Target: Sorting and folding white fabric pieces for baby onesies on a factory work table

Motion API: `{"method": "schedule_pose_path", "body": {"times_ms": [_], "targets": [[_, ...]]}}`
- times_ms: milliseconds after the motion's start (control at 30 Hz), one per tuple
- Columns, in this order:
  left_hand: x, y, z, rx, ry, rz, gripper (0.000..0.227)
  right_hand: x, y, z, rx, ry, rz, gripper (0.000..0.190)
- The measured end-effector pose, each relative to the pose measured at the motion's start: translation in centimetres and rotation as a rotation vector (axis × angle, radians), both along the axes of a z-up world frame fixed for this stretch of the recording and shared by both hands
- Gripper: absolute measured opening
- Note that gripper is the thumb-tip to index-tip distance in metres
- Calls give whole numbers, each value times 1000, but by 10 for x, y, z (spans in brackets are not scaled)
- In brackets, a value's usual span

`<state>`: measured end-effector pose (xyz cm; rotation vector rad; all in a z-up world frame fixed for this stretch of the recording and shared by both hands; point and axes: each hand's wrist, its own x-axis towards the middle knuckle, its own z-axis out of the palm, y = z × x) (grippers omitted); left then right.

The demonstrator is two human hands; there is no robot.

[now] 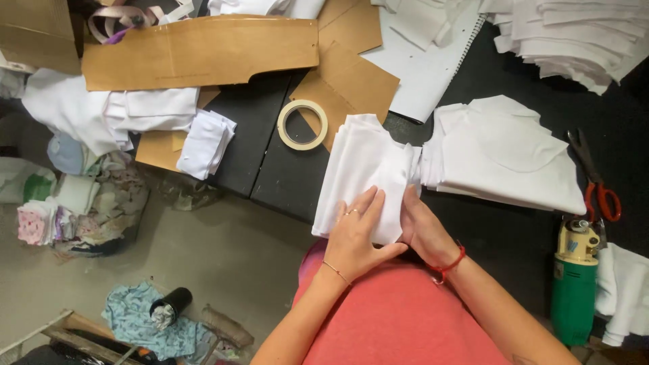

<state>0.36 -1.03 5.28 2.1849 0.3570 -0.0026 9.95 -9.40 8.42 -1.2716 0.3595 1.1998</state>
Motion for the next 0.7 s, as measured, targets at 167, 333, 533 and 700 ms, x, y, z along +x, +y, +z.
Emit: {"method": "schedule_pose_path", "body": {"times_ms": [167, 333, 533, 700], "targets": [[-3, 1, -18, 22, -59, 86, 49, -1, -13, -23, 123, -70, 203, 81], [-7, 24, -26, -433, 197, 346, 22, -2, -23, -51, 68, -130, 127, 82], [-27, 58, -74, -874, -94, 784, 10, -7, -25, -90, -171, -234, 64, 41], [-34, 94, -57, -167, -150, 1201, 39, -10, -23, -97, -239, -300, 59, 33]]}}
